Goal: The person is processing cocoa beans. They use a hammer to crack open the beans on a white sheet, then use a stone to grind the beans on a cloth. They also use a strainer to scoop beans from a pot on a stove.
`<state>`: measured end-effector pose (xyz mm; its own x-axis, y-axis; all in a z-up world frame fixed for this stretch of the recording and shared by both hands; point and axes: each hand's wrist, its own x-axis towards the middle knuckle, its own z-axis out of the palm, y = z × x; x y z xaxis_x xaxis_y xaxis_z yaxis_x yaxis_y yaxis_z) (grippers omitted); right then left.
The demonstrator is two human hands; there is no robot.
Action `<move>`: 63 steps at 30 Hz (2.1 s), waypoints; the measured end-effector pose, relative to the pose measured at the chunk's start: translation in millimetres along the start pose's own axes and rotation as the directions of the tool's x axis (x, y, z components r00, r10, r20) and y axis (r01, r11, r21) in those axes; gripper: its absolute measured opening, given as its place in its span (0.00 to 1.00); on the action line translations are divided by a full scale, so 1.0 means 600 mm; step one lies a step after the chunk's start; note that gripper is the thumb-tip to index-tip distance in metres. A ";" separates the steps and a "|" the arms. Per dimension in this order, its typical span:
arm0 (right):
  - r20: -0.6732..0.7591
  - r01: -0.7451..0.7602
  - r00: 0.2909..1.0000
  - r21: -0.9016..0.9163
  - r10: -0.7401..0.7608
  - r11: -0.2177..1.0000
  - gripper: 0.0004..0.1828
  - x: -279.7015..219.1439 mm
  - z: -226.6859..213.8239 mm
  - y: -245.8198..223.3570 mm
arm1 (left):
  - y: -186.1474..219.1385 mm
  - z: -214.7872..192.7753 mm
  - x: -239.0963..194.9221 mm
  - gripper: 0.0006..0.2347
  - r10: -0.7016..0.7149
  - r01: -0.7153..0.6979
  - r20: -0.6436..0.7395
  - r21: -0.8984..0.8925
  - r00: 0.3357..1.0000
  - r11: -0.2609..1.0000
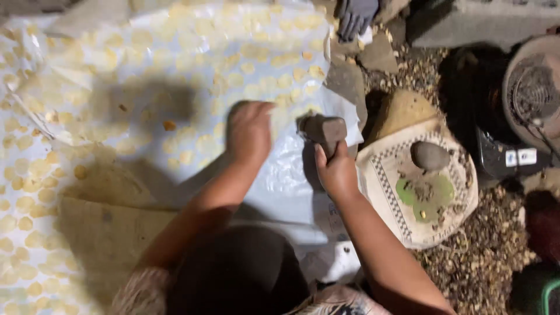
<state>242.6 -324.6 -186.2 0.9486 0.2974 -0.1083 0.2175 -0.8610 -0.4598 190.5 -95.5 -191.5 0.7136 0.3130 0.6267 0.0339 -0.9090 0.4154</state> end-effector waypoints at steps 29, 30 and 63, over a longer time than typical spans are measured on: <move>0.190 0.157 0.971 -0.058 -0.144 0.986 0.28 -0.091 0.036 -0.101 | -0.331 -0.152 -0.050 0.37 -0.496 0.339 0.379 0.410 0.781 0.847; 0.198 0.200 0.963 -0.064 -0.184 0.978 0.28 -0.092 0.053 -0.094 | -0.340 -0.155 -0.044 0.38 -0.511 0.357 0.433 0.389 0.743 0.849; 0.271 0.383 0.913 -0.317 -0.304 0.868 0.38 0.094 -0.279 0.407 | 0.436 -0.231 0.143 0.25 0.213 -0.164 0.690 -0.138 0.691 0.977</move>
<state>387.8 -587.2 -156.8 0.7379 0.6452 -0.1981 0.6248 -0.7640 -0.1612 163.7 -268.3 62.5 0.9836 -0.1676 0.0669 -0.1803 -0.9013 0.3938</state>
